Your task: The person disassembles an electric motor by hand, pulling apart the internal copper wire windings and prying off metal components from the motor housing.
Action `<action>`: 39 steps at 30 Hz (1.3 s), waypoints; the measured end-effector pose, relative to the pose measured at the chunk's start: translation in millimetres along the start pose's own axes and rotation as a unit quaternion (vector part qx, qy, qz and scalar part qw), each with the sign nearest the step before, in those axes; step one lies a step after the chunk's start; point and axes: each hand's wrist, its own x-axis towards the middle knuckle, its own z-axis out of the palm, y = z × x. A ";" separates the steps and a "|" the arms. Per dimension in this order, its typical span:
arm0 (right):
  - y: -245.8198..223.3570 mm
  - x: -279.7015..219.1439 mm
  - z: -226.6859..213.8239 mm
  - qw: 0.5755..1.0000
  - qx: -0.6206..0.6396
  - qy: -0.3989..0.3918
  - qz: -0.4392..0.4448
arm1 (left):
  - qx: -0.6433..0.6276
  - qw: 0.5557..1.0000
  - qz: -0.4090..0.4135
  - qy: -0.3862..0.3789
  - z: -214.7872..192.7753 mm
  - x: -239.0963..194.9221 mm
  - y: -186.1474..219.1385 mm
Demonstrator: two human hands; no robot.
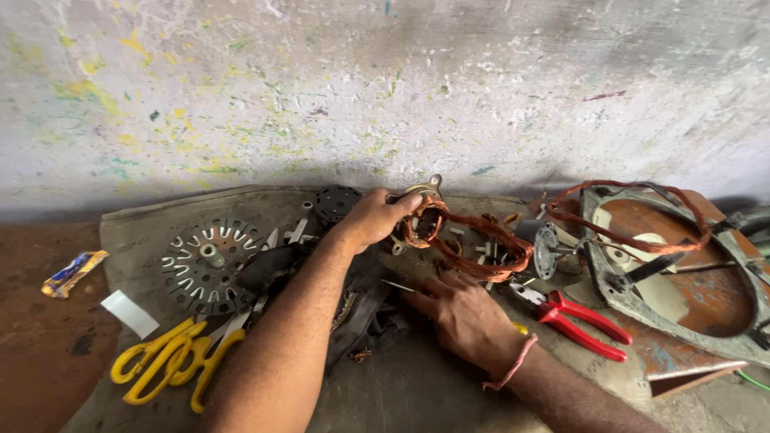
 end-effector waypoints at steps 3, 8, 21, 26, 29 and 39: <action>11.2 5.0 -1.0 0.977 0.178 0.111 0.047 | 0.015 0.998 0.062 -0.010 -0.1 0.1 2.2; 49.4 40.8 13.7 0.953 0.124 0.156 0.229 | 0.026 0.997 0.073 0.002 0.5 -1.6 1.8; 68.0 56.7 52.3 0.950 0.119 0.116 0.263 | -0.025 0.994 0.101 -0.033 1.1 -6.2 4.5; 68.9 56.8 60.8 0.951 0.115 0.119 0.261 | -0.008 0.993 0.119 -0.026 2.1 -11.1 9.3; 70.8 54.0 63.5 0.953 0.106 0.118 0.257 | 0.000 0.989 0.147 -0.033 4.8 -12.3 10.0; 70.3 30.7 36.3 0.936 0.193 0.190 0.226 | 0.055 0.995 0.087 0.001 -0.2 -8.4 5.6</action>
